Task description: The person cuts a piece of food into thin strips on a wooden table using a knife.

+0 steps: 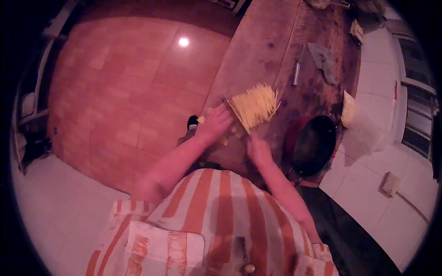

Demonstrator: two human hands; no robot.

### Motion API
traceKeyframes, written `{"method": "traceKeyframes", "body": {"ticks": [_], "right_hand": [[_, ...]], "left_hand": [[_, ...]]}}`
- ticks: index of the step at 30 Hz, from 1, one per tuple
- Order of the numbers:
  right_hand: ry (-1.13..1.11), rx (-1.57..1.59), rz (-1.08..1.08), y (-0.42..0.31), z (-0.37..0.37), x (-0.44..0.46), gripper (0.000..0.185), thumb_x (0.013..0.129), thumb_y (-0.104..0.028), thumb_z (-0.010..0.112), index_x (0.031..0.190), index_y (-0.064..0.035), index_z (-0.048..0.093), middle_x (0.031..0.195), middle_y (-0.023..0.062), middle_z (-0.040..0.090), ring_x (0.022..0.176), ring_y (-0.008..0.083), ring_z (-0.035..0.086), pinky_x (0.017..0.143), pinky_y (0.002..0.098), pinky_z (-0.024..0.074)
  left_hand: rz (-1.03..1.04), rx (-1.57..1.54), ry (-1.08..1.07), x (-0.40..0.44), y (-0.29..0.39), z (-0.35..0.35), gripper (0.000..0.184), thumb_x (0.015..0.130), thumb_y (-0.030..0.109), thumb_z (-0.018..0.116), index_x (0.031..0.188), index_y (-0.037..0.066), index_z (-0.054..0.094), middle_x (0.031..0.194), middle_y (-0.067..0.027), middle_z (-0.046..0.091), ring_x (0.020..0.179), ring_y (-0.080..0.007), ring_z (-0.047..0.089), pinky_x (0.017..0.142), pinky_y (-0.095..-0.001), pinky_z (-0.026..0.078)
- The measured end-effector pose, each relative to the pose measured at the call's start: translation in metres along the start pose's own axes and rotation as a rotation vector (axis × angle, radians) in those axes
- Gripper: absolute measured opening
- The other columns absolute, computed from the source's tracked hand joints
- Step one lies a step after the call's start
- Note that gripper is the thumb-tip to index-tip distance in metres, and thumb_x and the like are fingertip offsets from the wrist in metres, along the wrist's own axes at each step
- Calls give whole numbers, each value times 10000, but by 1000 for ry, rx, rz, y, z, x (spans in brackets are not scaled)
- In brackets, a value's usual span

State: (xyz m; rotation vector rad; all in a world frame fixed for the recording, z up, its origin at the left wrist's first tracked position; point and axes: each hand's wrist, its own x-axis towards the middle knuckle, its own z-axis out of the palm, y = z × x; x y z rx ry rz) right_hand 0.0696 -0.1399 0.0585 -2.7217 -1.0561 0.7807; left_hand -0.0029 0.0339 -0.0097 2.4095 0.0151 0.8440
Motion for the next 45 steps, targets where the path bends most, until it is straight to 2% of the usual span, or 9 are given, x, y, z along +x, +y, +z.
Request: {"method": "traceKeyframes", "body": {"ticks": [2, 12, 14, 17, 26, 32, 36, 38, 45], "right_hand": [[29, 11, 3, 0, 3, -2, 184, 772, -162, 534, 858, -20, 455, 670, 220, 575, 644, 392, 568, 596, 488, 449], [185, 132, -20, 5, 11, 0, 160, 781, -156, 532, 882, -44, 478, 684, 224, 561, 643, 410, 546, 587, 495, 436], [164, 160, 14, 4, 11, -1, 162, 780, -143, 527, 900, -38, 496, 738, 239, 560, 683, 427, 534, 614, 503, 428], [168, 157, 19, 1, 11, -2, 157, 778, -143, 527, 892, -38, 499, 731, 238, 561, 684, 421, 539, 615, 500, 429], [198, 140, 30, -1, 11, -3, 156, 779, -157, 527, 870, -35, 495, 698, 240, 561, 671, 413, 549, 607, 498, 432], [185, 124, 61, -3, 12, -3, 164, 774, -157, 531, 883, -39, 494, 702, 234, 569, 656, 412, 552, 607, 494, 438], [187, 118, 68, -1, 13, -3, 171, 773, -166, 530, 888, -45, 490, 700, 227, 573, 659, 409, 553, 611, 491, 440], [206, 123, 59, -3, 12, -3, 170, 774, -168, 529, 886, -47, 489, 698, 225, 574, 661, 408, 554, 615, 491, 441], [193, 119, 84, -4, 14, -3, 176, 777, -168, 524, 902, -52, 481, 699, 230, 571, 665, 412, 552, 622, 498, 437]], "left_hand": [[-63, 6, -129, 1, 2, -4, 196, 626, 105, 529, 815, 54, 524, 945, -97, 525, 983, -277, 489, 856, -376, 406], [-127, -98, -59, 8, 13, -10, 185, 644, 95, 572, 820, 54, 528, 926, -110, 537, 905, -305, 512, 798, -390, 418], [-420, -233, 15, -3, 10, -13, 207, 665, 78, 572, 867, 48, 541, 942, -122, 539, 909, -322, 505, 798, -402, 412], [-478, -152, -32, -13, -1, -43, 233, 688, 64, 561, 919, 41, 544, 977, -132, 529, 957, -326, 480, 810, -393, 402], [-286, 1, -420, -28, -8, -66, 369, 647, 26, 548, 1016, 45, 534, 1095, -128, 480, 981, -315, 445, 836, -388, 387], [-370, -6, -626, -30, -16, -60, 326, 642, 8, 536, 967, 39, 532, 1049, -142, 486, 966, -335, 441, 834, -403, 386], [-275, -108, -528, -32, -23, -58, 294, 655, -6, 522, 946, 39, 524, 1019, -153, 486, 961, -352, 433, 837, -416, 380], [-444, -322, -682, -19, -20, -66, 294, 666, -4, 518, 956, 41, 516, 1017, -162, 488, 967, -360, 429, 839, -420, 375], [-364, -339, -526, -10, -28, -49, 148, 707, 37, 565, 854, 41, 548, 846, -138, 552, 842, -321, 508, 743, -390, 415]]}}
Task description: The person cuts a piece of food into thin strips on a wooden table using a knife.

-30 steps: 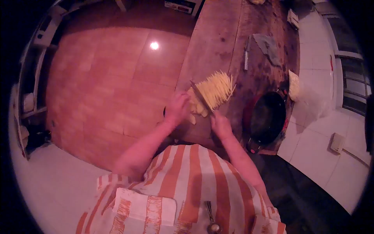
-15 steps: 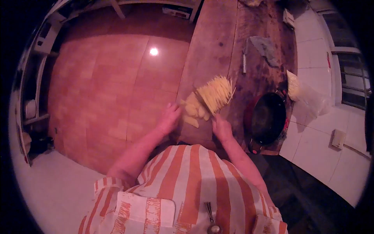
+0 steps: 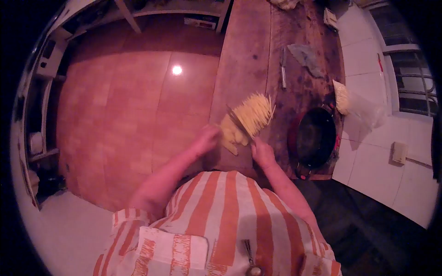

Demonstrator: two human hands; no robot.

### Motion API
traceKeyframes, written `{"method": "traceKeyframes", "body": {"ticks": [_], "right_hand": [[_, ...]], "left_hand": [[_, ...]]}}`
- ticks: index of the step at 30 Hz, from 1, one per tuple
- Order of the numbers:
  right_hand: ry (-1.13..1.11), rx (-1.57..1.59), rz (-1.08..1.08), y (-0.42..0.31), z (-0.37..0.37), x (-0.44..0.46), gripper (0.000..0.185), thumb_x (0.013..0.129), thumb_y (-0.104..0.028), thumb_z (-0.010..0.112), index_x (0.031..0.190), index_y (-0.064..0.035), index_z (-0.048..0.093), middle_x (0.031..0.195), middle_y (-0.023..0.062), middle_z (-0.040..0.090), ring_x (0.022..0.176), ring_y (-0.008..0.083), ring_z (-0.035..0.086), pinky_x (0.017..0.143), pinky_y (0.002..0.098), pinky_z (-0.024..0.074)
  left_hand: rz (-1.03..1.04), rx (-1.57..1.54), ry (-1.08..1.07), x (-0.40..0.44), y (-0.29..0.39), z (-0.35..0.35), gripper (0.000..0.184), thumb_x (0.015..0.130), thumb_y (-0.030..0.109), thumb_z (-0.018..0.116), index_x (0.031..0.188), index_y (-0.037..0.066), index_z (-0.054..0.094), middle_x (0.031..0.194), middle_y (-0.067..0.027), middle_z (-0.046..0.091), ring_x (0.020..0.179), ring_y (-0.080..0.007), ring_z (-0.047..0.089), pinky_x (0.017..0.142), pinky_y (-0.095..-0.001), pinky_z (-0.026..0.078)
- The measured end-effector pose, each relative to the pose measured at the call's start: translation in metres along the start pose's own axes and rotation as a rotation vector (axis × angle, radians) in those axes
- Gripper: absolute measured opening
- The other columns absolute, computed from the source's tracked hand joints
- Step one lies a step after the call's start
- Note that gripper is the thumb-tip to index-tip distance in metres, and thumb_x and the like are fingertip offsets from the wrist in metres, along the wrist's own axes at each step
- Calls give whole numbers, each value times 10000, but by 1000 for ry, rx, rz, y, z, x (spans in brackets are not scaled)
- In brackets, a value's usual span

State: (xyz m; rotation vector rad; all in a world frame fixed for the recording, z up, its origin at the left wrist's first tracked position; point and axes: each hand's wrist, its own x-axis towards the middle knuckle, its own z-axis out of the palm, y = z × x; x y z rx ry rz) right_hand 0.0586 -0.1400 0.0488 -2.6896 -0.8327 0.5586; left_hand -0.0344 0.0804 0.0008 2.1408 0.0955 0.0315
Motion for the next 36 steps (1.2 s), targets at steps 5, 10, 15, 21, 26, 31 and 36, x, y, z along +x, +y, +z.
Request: {"method": "traceKeyframes", "body": {"ticks": [5, 10, 15, 21, 26, 31, 36], "right_hand": [[1, 7, 25, -4, 0, -2, 171, 781, -171, 519, 899, -54, 479, 699, 233, 569, 667, 414, 550, 619, 501, 433], [31, -22, 35, -3, 5, -3, 167, 764, -166, 540, 869, -60, 466, 695, 202, 580, 669, 386, 564, 610, 483, 439], [23, -12, 34, -1, 4, -2, 170, 771, -185, 535, 868, -64, 466, 689, 201, 578, 660, 386, 564, 603, 484, 440], [35, -4, -5, 5, 7, -2, 167, 778, -200, 527, 860, -68, 467, 665, 196, 574, 625, 389, 558, 573, 483, 442], [62, 36, -25, 6, 5, 4, 148, 774, -192, 530, 836, -70, 476, 658, 194, 571, 620, 384, 557, 564, 473, 445], [56, 91, -45, 6, 0, 3, 145, 766, -179, 539, 830, -66, 477, 668, 191, 572, 636, 369, 562, 563, 469, 442], [24, 105, -70, 8, -2, 5, 151, 766, -179, 538, 830, -61, 470, 668, 192, 569, 642, 374, 560, 569, 467, 444]], "left_hand": [[6, -12, 24, 3, 2, 2, 179, 720, 28, 546, 898, 40, 553, 850, -145, 540, 840, -324, 505, 750, -386, 414], [-25, -9, 150, -5, -3, -4, 242, 691, 46, 547, 933, 45, 550, 908, -153, 518, 892, -331, 475, 763, -383, 410], [-230, -134, 266, -30, -17, -11, 246, 690, 100, 583, 922, 34, 536, 895, -144, 511, 868, -293, 479, 741, -361, 413], [-481, -378, 93, -40, -5, -9, 296, 723, 190, 637, 929, 20, 509, 850, -108, 550, 744, -207, 531, 670, -322, 438], [-532, -201, 60, -32, -3, -5, 223, 745, 169, 611, 874, 8, 527, 738, -125, 566, 679, -230, 548, 641, -346, 444], [-297, -372, 16, -13, 19, 2, 139, 767, 133, 576, 816, 14, 526, 738, -116, 554, 688, -233, 538, 636, -334, 433], [-20, 103, -88, 3, 28, 3, 61, 751, 56, 550, 802, 34, 525, 780, -118, 531, 739, -290, 528, 646, -364, 431]]}}
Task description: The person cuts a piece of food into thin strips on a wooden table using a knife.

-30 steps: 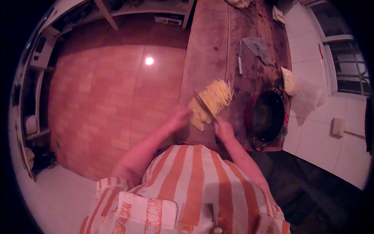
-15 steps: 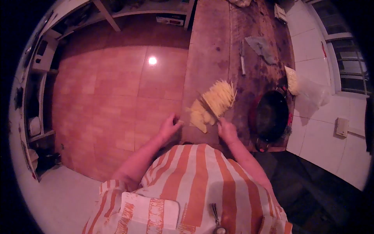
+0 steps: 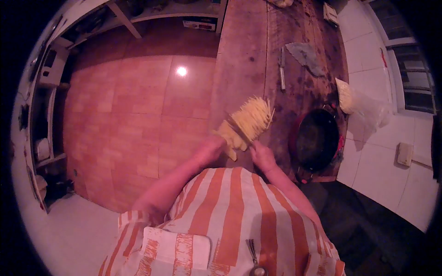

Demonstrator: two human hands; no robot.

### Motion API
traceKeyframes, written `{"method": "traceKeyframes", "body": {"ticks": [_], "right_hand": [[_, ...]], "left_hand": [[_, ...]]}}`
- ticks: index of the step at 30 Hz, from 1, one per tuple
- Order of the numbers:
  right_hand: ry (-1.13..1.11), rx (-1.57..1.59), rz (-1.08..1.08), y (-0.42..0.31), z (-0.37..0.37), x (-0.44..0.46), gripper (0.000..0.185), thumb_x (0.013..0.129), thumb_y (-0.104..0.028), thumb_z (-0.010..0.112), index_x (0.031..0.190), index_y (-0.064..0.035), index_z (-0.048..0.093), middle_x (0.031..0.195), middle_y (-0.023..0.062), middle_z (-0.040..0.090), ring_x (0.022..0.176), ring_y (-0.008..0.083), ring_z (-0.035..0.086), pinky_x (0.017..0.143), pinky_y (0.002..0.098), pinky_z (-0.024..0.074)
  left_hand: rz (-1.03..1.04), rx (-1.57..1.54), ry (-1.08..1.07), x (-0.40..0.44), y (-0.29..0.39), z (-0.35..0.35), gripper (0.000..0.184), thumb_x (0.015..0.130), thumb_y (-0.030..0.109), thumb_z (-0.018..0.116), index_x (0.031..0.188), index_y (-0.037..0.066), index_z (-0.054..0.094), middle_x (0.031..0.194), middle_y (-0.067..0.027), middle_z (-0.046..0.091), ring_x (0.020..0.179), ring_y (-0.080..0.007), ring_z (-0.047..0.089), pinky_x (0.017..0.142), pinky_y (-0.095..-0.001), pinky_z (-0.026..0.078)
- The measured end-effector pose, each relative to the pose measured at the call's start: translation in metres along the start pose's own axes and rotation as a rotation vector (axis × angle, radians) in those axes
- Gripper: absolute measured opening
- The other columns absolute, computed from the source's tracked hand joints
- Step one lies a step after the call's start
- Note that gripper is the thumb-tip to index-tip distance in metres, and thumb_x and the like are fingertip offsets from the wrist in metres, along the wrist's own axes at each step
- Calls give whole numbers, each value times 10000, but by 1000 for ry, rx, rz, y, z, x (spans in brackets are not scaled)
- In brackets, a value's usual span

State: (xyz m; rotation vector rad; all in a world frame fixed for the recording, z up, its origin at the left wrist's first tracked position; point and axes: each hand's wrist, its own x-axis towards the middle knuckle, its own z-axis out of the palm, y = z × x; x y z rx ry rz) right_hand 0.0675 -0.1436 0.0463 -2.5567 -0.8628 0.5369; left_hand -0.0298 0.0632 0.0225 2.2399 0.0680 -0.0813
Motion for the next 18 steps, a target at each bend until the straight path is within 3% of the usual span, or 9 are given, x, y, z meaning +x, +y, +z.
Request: {"method": "traceKeyframes", "body": {"ticks": [2, 11, 18], "right_hand": [[-15, -14, 3, 2, 1, 1, 148, 767, -175, 536, 828, -59, 466, 666, 193, 568, 643, 376, 559, 571, 466, 444], [-18, 9, -22, 1, -2, 1, 143, 769, -158, 529, 819, -46, 456, 662, 204, 566, 635, 380, 556, 567, 472, 442], [-1, 18, -24, 3, 0, 0, 145, 774, -167, 529, 814, -48, 456, 658, 208, 563, 635, 384, 554, 565, 478, 437]], "left_hand": [[17, 19, -41, 2, 3, -2, 94, 740, 99, 477, 809, 51, 518, 882, -168, 536, 862, -354, 501, 721, -436, 404], [194, 200, 208, -9, -5, 10, 254, 664, 114, 543, 912, 69, 512, 1002, -124, 505, 968, -311, 482, 814, -383, 403], [198, 276, 133, -6, -12, 12, 263, 662, 140, 536, 913, 67, 502, 997, -125, 508, 964, -317, 481, 831, -404, 386]]}}
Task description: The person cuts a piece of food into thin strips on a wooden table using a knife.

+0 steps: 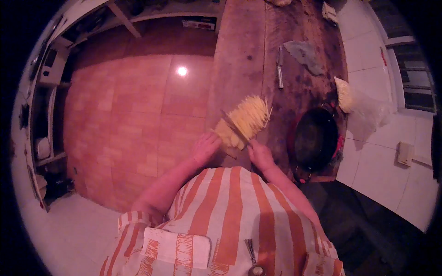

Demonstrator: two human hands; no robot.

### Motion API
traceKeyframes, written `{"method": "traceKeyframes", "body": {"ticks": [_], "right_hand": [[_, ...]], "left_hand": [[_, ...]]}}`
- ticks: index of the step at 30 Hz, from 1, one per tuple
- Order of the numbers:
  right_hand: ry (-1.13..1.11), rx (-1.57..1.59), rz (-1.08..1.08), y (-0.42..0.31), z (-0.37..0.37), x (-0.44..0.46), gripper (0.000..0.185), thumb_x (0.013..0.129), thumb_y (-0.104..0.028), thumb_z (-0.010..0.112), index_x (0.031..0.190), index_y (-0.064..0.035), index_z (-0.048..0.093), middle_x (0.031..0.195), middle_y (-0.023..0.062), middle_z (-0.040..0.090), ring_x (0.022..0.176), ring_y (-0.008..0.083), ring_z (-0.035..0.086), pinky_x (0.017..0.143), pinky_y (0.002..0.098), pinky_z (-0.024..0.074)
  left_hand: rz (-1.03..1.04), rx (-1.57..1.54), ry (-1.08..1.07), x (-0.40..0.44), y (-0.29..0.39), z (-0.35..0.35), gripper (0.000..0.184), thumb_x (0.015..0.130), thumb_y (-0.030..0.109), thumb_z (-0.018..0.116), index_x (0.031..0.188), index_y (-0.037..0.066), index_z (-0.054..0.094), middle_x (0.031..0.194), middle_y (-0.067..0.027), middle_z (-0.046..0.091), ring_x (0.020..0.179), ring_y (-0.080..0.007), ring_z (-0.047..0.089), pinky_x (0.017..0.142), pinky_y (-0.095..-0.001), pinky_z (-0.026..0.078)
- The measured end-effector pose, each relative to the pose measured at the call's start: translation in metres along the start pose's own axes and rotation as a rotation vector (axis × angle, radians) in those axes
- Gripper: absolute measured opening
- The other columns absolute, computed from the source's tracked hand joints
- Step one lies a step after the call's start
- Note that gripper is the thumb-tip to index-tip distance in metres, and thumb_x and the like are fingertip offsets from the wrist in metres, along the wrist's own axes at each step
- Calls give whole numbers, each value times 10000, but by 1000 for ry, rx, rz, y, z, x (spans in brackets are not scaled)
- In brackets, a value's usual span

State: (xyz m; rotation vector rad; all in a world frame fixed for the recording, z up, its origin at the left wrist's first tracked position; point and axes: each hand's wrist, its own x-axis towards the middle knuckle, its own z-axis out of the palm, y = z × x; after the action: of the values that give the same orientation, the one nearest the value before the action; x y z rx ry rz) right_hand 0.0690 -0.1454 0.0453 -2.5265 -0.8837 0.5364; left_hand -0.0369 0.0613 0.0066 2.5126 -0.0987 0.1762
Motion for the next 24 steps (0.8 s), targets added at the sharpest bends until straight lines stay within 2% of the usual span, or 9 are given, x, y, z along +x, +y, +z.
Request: {"method": "traceKeyframes", "body": {"ticks": [2, 5, 9, 12, 15, 17, 18, 20, 24], "right_hand": [[13, 11, -10, 1, 1, 0, 146, 774, -169, 529, 811, -48, 455, 658, 208, 563, 636, 385, 554, 566, 479, 438], [19, 17, -16, -1, 0, 0, 151, 775, -172, 529, 804, -47, 451, 658, 210, 561, 641, 387, 554, 571, 479, 440], [17, 3, -4, -2, -1, 0, 156, 774, -176, 530, 819, -51, 447, 655, 209, 560, 643, 390, 554, 578, 482, 440], [-3, -5, -1, -2, -1, 0, 159, 774, -177, 530, 830, -54, 446, 652, 209, 560, 638, 393, 552, 576, 486, 438], [-4, -12, -5, -1, -1, 2, 157, 775, -175, 529, 828, -54, 445, 647, 211, 558, 634, 394, 551, 573, 489, 435], [-4, -14, -4, 0, 1, 2, 154, 775, -173, 529, 821, -53, 445, 645, 213, 556, 633, 395, 550, 570, 490, 434], [10, -11, -18, 0, 2, 3, 149, 774, -171, 530, 812, -53, 446, 641, 211, 553, 628, 394, 549, 566, 487, 433], [24, -12, -30, 1, 1, 2, 145, 773, -168, 530, 804, -53, 447, 637, 209, 551, 623, 392, 548, 562, 484, 433], [75, 7, -67, -10, -4, -1, 128, 773, -152, 528, 786, -49, 454, 631, 197, 547, 613, 381, 547, 544, 471, 431]], "left_hand": [[-53, -26, -190, 1, -2, 0, 190, 691, 131, 516, 869, 70, 496, 917, -138, 528, 921, -328, 485, 792, -413, 392], [-186, -180, -292, 8, -1, -7, 128, 712, 121, 512, 828, 74, 485, 837, -153, 529, 881, -338, 484, 756, -417, 392], [-252, -329, -162, 11, -8, -5, 125, 720, 120, 525, 831, 75, 488, 821, -165, 526, 862, -344, 483, 751, -413, 391], [-226, -288, -126, 13, -11, -5, 182, 699, 130, 559, 862, 74, 500, 846, -156, 523, 861, -339, 476, 746, -418, 387], [-155, -201, 20, 14, -7, -10, 233, 702, 144, 568, 919, 75, 515, 913, -136, 518, 889, -325, 474, 754, -417, 387], [-88, -10, 115, 16, -1, -13, 319, 674, 154, 585, 977, 78, 521, 997, -112, 508, 946, -304, 473, 786, -411, 389], [-90, -13, 115, 17, 4, -14, 319, 674, 154, 585, 977, 78, 521, 997, -112, 508, 946, -304, 473, 786, -411, 389], [97, 25, 59, 22, 14, -14, 345, 663, 147, 570, 997, 71, 526, 1044, -98, 507, 985, -288, 475, 822, -402, 388], [198, 125, 109, 26, 21, -4, 330, 671, 135, 532, 994, 70, 534, 1071, -88, 509, 997, -280, 476, 838, -387, 392]]}}
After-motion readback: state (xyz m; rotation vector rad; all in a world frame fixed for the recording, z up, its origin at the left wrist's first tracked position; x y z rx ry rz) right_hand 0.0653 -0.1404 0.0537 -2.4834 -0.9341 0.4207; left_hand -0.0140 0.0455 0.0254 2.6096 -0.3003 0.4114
